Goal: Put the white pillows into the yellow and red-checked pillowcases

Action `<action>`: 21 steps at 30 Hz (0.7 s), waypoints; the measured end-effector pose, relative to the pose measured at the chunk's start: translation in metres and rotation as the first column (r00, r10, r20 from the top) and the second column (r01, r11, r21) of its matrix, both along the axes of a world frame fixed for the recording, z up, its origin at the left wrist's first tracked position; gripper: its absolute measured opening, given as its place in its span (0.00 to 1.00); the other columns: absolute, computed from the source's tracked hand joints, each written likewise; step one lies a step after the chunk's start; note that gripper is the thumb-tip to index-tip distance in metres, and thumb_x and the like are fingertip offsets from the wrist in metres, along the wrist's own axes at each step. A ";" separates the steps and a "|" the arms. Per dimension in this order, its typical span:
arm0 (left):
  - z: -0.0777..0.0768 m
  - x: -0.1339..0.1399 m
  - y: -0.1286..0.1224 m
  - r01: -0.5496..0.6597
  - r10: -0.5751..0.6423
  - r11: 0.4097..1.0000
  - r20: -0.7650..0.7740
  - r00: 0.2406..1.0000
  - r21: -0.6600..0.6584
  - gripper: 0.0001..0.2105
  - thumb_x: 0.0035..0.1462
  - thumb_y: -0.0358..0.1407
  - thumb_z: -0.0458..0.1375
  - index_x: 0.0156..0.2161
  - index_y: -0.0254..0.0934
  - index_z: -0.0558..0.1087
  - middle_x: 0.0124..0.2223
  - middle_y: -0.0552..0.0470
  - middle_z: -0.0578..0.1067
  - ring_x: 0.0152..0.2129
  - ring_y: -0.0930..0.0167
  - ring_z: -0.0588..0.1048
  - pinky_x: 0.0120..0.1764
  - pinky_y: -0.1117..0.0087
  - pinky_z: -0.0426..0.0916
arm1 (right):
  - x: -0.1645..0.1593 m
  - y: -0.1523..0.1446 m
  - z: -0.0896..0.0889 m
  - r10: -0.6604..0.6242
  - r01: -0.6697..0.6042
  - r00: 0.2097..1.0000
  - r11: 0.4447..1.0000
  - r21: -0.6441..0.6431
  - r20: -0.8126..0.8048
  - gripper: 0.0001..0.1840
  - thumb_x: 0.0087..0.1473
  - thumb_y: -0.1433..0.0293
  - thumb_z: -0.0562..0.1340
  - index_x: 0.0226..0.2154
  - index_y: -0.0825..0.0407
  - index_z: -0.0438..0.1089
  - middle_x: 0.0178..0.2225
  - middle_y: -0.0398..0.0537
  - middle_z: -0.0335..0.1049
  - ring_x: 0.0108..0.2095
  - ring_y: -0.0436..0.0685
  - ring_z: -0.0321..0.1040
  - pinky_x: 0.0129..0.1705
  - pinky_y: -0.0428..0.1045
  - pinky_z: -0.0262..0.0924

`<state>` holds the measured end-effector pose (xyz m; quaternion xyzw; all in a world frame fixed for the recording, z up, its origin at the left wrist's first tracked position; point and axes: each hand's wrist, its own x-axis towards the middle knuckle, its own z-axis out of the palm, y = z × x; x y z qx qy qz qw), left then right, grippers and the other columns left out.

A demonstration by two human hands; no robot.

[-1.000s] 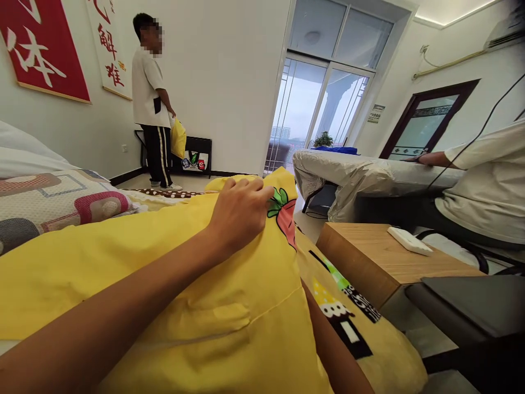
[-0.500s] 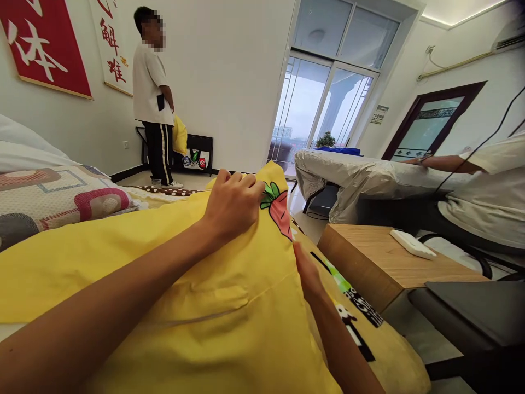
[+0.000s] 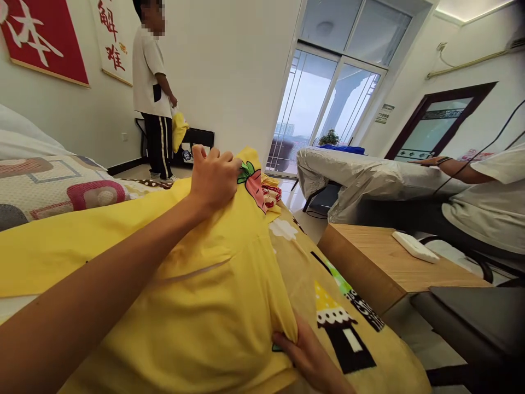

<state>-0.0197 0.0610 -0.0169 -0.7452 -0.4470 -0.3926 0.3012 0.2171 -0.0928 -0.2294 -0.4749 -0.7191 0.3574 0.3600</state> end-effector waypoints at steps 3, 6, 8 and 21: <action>0.003 -0.002 -0.001 -0.044 0.044 0.999 0.013 0.999 -0.004 0.13 0.62 0.34 0.48 0.34 0.37 0.75 0.34 0.46 0.75 0.38 0.57 0.70 0.43 0.49 0.54 | 0.016 0.035 -0.006 0.079 -0.083 0.985 0.996 0.017 0.152 0.23 0.55 0.53 0.59 0.45 0.53 0.70 0.41 0.51 0.74 0.41 0.61 0.69 0.44 0.52 0.63; 0.001 -0.007 -0.008 -0.060 0.057 0.997 -0.062 0.996 -0.051 0.12 0.63 0.35 0.48 0.40 0.35 0.74 0.38 0.44 0.75 0.39 0.58 0.71 0.43 0.53 0.57 | 0.021 0.065 -0.019 0.086 -0.091 0.905 0.996 -0.007 0.417 0.20 0.57 0.53 0.55 0.35 0.52 0.71 0.35 0.50 0.75 0.37 0.60 0.71 0.39 0.49 0.61; -0.012 -0.022 -0.019 -0.025 0.005 0.992 -0.160 0.987 -0.123 0.13 0.64 0.36 0.48 0.47 0.34 0.70 0.43 0.41 0.74 0.41 0.59 0.71 0.42 0.57 0.60 | 0.021 0.074 -0.032 0.048 -0.050 0.825 0.999 -0.012 0.562 0.20 0.60 0.55 0.53 0.34 0.52 0.71 0.34 0.52 0.75 0.37 0.61 0.71 0.38 0.50 0.59; -0.160 -0.210 -0.105 -0.239 0.159 0.883 -0.221 0.962 -0.405 0.20 0.61 0.45 0.46 0.52 0.38 0.67 0.50 0.41 0.73 0.47 0.52 0.70 0.48 0.48 0.59 | 0.032 0.067 -0.015 -0.022 0.051 0.525 0.999 -0.006 0.851 0.11 0.59 0.70 0.54 0.33 0.51 0.72 0.32 0.51 0.74 0.36 0.59 0.72 0.35 0.48 0.57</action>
